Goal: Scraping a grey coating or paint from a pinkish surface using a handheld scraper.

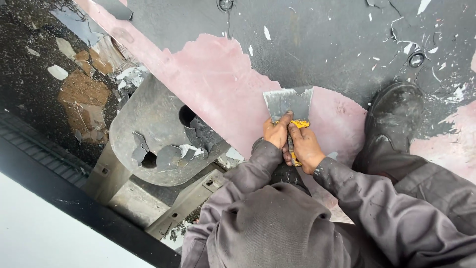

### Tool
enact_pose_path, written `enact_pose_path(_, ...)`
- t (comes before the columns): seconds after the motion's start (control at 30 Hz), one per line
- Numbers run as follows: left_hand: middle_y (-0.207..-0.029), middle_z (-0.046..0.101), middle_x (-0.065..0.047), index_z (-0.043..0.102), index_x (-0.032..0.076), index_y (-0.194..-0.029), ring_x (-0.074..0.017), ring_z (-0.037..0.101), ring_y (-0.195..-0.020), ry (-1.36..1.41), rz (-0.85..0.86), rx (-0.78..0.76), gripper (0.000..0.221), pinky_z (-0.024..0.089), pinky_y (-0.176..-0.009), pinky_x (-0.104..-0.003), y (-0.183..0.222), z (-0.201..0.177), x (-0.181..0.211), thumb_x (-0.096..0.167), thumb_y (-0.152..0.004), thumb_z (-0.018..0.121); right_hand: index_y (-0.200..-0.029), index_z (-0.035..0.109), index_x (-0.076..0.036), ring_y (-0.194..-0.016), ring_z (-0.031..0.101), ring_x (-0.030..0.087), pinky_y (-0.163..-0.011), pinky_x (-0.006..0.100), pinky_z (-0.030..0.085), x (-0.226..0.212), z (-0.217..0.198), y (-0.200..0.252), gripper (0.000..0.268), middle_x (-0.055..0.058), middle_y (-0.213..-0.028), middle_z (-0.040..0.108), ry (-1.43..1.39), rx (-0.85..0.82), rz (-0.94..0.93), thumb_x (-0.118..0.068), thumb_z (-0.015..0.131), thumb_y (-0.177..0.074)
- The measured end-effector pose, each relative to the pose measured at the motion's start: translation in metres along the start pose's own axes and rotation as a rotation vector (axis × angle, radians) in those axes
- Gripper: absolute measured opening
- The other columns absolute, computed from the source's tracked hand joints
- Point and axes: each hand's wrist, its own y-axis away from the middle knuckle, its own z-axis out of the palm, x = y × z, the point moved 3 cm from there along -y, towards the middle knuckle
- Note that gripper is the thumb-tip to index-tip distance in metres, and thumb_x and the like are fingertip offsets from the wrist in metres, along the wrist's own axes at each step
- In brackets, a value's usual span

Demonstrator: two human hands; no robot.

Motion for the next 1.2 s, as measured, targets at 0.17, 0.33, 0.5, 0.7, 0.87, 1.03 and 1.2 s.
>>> enact_pose_path(0.17, -0.056, 0.054, -0.007, 0.063, 0.002, -0.099, -0.0173, 0.039, -0.029, 0.142, 0.024, 0.067, 0.034, 0.031, -0.026, -0.037, -0.010, 0.023, -0.022, 0.035, -0.094, 0.069, -0.088, 0.054, 0.002, -0.038, 0.049, 0.021, -0.031, 0.036, 0.039, -0.012, -0.025, -0.003, 0.044, 0.012, -0.057, 0.054, 0.116, -0.057, -0.017, -0.036, 0.044, -0.108)
enact_pose_path(0.33, -0.060, 0.052, -0.009, 0.051, 0.009, -0.110, -0.0188, 0.035, -0.028, 0.268, -0.099, 0.144, 0.040, 0.033, -0.024, -0.040, 0.004, 0.041, -0.012, 0.039, -0.091, 0.069, -0.087, 0.056, 0.005, -0.037, 0.049, 0.020, -0.030, 0.035, 0.038, -0.027, -0.042, -0.001, 0.046, 0.011, -0.057, 0.055, 0.262, -0.118, -0.060, -0.035, 0.044, -0.108)
enact_pose_path(0.5, -0.067, 0.056, -0.011, 0.054, 0.003, -0.111, -0.0177, 0.040, -0.030, 0.414, -0.002, 0.057, 0.045, 0.033, -0.025, -0.035, -0.012, 0.063, -0.028, 0.042, -0.093, 0.069, -0.093, 0.059, 0.002, -0.038, 0.050, 0.019, -0.031, 0.035, 0.038, -0.067, -0.056, 0.012, 0.039, 0.010, -0.058, 0.056, 0.444, -0.130, -0.098, -0.033, 0.046, -0.106)
enact_pose_path(0.7, -0.075, 0.062, -0.007, 0.059, 0.004, -0.108, -0.0162, 0.048, -0.038, 0.449, 0.086, -0.007, 0.038, 0.035, -0.030, -0.034, -0.026, 0.064, -0.003, 0.038, -0.094, 0.069, -0.093, 0.057, 0.001, -0.038, 0.049, 0.018, -0.032, 0.034, 0.039, -0.078, -0.050, 0.002, 0.039, 0.009, -0.059, 0.056, 0.422, -0.125, -0.093, -0.034, 0.045, -0.106)
enact_pose_path(0.87, -0.060, 0.054, -0.006, 0.059, 0.002, -0.097, -0.0171, 0.039, -0.029, 0.312, 0.068, 0.007, 0.037, 0.031, -0.025, -0.035, -0.031, 0.039, -0.001, 0.037, -0.092, 0.069, -0.091, 0.056, 0.002, -0.038, 0.050, 0.018, -0.032, 0.034, 0.040, -0.059, -0.030, -0.006, 0.041, 0.009, -0.059, 0.056, 0.236, -0.135, -0.140, -0.034, 0.045, -0.107)
enact_pose_path(1.03, -0.056, 0.053, -0.007, 0.058, -0.002, -0.096, -0.0174, 0.040, -0.029, 0.266, 0.137, -0.013, 0.036, 0.030, -0.025, -0.036, -0.052, 0.035, 0.015, 0.032, -0.093, 0.069, -0.094, 0.056, 0.000, -0.039, 0.050, 0.017, -0.033, 0.033, 0.040, -0.078, -0.018, -0.004, 0.037, 0.009, -0.059, 0.055, 0.208, -0.119, -0.148, -0.032, 0.045, -0.108)
enact_pose_path(1.2, -0.061, 0.052, -0.010, 0.051, 0.003, -0.107, -0.0203, 0.039, -0.030, 0.329, 0.064, 0.048, 0.035, 0.032, -0.026, -0.040, -0.063, 0.048, 0.020, 0.029, -0.089, 0.067, -0.092, 0.058, 0.001, -0.039, 0.050, 0.017, -0.032, 0.033, 0.041, -0.088, -0.025, -0.020, 0.039, 0.008, -0.059, 0.057, 0.283, -0.138, -0.201, -0.032, 0.045, -0.108)
